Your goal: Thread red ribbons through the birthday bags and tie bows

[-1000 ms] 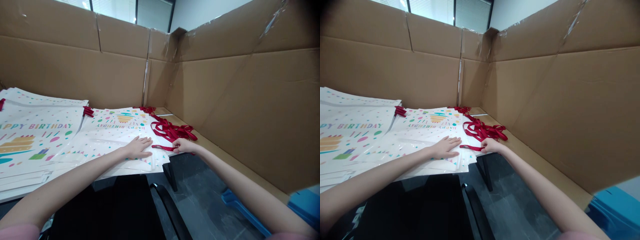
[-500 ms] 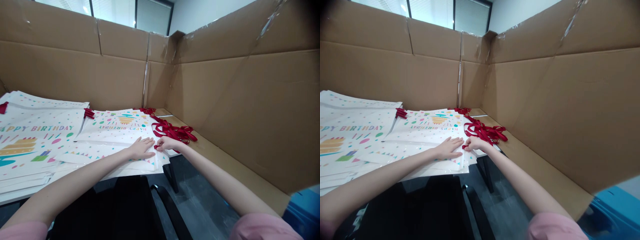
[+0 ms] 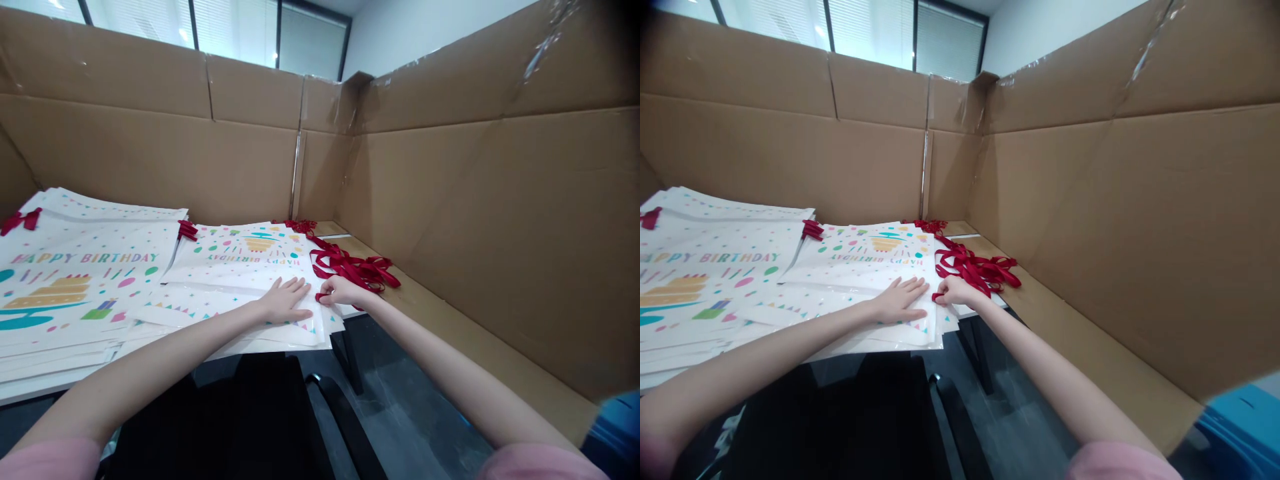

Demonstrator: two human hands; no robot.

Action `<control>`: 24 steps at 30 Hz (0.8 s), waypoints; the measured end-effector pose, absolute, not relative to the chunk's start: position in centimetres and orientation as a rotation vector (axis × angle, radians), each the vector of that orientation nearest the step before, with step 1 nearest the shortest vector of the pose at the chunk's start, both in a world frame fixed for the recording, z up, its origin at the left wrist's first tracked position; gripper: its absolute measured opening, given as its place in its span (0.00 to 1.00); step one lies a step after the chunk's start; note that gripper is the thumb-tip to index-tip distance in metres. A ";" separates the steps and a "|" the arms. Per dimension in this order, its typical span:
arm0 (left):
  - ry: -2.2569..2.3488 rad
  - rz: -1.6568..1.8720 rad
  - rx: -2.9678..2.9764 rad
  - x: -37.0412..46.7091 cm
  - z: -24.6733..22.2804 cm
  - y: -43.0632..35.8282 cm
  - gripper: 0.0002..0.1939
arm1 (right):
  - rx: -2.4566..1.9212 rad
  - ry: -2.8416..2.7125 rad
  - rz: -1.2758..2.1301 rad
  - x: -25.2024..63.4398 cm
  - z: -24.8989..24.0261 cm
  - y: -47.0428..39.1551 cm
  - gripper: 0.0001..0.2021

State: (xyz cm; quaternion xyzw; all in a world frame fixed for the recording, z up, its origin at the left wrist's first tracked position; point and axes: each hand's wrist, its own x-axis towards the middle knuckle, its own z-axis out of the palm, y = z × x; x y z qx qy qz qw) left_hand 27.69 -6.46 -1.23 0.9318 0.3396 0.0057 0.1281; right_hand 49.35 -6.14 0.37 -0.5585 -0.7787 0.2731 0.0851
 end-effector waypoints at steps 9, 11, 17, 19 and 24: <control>1.045 0.234 2.764 25.9 -0.6 -6.4 0.38 | -1.703 -2.378 0.772 51.9 0.4 -5.4 0.13; 1.171 0.331 2.777 22.5 0.2 -5.8 0.32 | -1.727 -2.405 0.823 52.8 0.9 -5.5 0.12; 1.801 0.446 2.505 8.6 2.7 -4.3 0.21 | -1.833 -2.283 0.372 50.7 1.5 -6.8 0.11; 1.936 0.365 2.382 5.1 3.0 -4.4 0.19 | -1.738 -2.271 0.231 47.4 1.0 -7.9 0.15; 1.955 0.235 2.182 1.6 2.9 -5.1 0.21 | -1.729 -2.380 0.304 39.3 -1.3 -10.5 0.30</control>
